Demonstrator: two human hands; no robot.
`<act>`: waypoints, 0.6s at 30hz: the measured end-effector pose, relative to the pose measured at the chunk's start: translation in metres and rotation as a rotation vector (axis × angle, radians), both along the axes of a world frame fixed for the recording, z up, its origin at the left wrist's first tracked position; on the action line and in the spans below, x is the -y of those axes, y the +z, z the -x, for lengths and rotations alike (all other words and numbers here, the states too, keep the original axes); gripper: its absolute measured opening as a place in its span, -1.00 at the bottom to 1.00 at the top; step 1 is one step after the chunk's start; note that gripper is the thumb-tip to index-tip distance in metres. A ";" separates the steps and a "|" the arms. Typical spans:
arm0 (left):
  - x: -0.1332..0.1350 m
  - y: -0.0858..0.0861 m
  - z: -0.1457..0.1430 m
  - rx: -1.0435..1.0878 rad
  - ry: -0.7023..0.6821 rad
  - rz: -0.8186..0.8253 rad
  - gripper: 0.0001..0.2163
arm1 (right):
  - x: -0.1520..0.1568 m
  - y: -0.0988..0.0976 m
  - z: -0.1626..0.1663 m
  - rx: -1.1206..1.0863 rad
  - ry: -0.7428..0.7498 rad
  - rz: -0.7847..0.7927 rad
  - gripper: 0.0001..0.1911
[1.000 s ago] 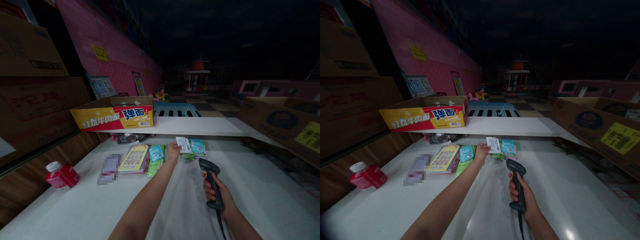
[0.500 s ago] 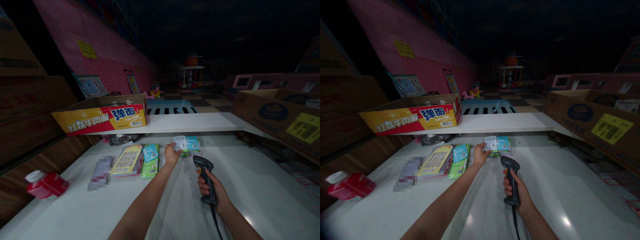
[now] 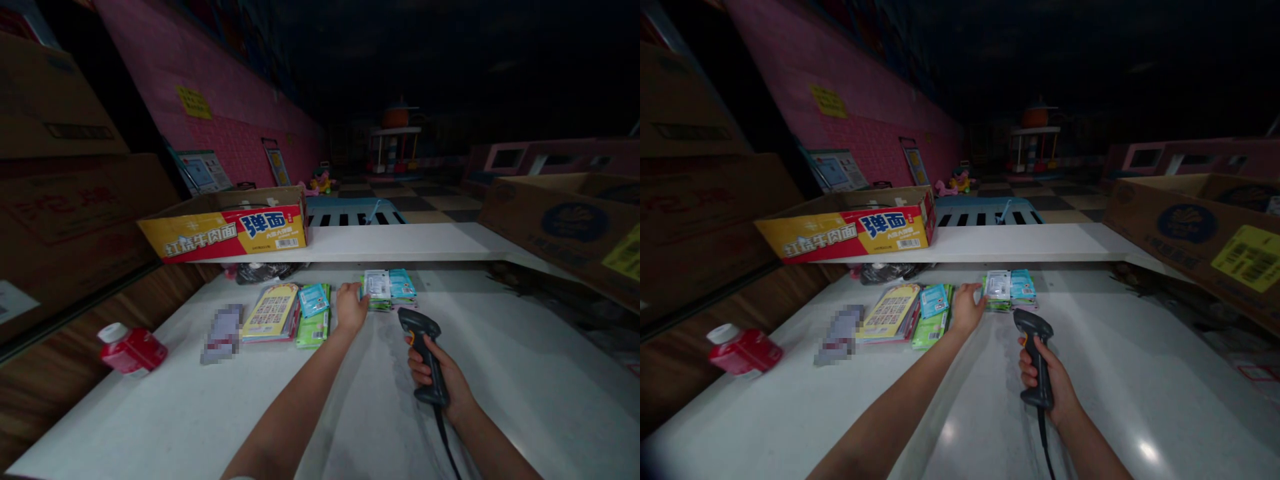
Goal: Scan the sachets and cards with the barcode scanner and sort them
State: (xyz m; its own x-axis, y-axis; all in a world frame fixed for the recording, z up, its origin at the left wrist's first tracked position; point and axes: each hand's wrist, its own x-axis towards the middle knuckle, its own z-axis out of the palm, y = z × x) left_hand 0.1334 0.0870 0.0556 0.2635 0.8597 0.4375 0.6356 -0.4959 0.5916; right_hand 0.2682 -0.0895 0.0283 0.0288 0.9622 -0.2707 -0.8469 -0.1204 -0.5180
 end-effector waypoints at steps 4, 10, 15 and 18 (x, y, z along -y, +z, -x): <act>0.003 0.016 0.039 -0.234 0.106 -0.092 -0.77 | 0.001 0.000 0.000 -0.023 0.005 0.000 -0.68; -0.005 0.030 0.081 -0.603 0.426 -0.046 -0.68 | 0.002 -0.005 0.000 -0.030 -0.002 -0.001 -0.64; -0.010 0.029 0.083 -0.663 0.463 0.083 -0.61 | 0.002 -0.010 -0.001 -0.049 -0.001 -0.018 -0.66; -0.008 0.030 0.079 -0.645 0.491 0.128 -0.60 | 0.001 -0.011 -0.002 -0.052 0.007 -0.026 -0.69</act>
